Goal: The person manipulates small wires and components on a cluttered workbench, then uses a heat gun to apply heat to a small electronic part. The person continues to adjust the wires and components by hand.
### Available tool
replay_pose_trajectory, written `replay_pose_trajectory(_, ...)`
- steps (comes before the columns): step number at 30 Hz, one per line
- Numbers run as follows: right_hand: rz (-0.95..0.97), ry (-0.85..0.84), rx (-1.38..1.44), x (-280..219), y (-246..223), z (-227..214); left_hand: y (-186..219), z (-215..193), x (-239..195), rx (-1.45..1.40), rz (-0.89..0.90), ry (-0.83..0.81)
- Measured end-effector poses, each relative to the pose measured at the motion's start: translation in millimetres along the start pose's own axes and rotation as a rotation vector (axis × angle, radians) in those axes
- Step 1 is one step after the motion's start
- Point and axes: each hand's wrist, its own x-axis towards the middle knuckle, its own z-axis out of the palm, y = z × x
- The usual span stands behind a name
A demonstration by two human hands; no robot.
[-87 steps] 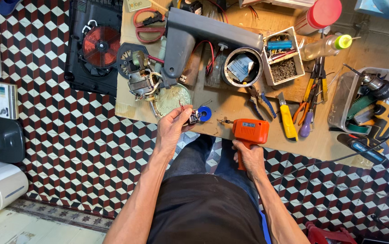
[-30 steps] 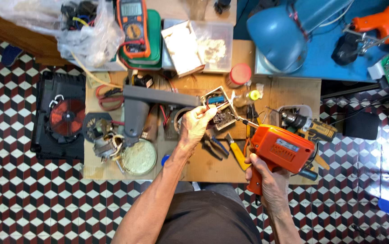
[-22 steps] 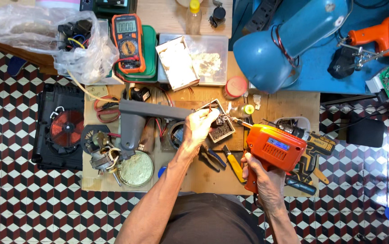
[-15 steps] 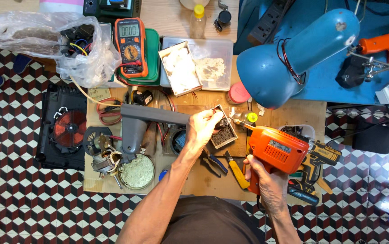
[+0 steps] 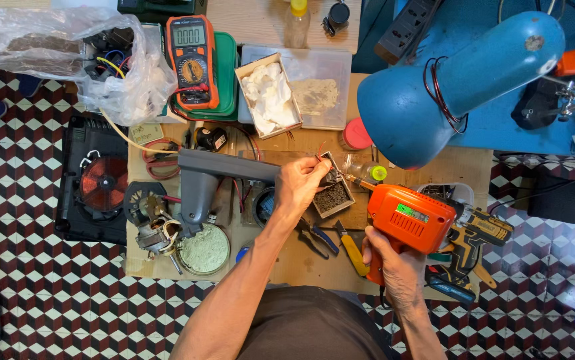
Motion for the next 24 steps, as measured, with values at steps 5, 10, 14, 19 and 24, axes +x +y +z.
replay_pose_trajectory(5, -0.006, -0.021, -0.045, 1.4, -2.4, -0.6, 4.3, -2.0, -2.9, 0.033, 0.006, 0.006)
replay_pose_trajectory(10, 0.009, -0.027, -0.046, 3.8, -3.6, -0.6, 0.6, -0.3, -2.4, -0.002, 0.004, -0.008)
replay_pose_trajectory(14, -0.004, -0.035, -0.051, 3.7, -3.3, 0.6, -2.8, 0.1, -1.6, -0.045, -0.004, -0.026)
replay_pose_trajectory(19, 0.022, -0.02, -0.055, 4.6, -2.2, 0.4, -1.6, -0.2, -3.3, -0.066, -0.008, -0.043)
replay_pose_trajectory(24, 0.015, -0.029, -0.064, 4.6, 2.1, -1.4, 2.4, -1.1, -6.8, -0.023, -0.008, -0.031)
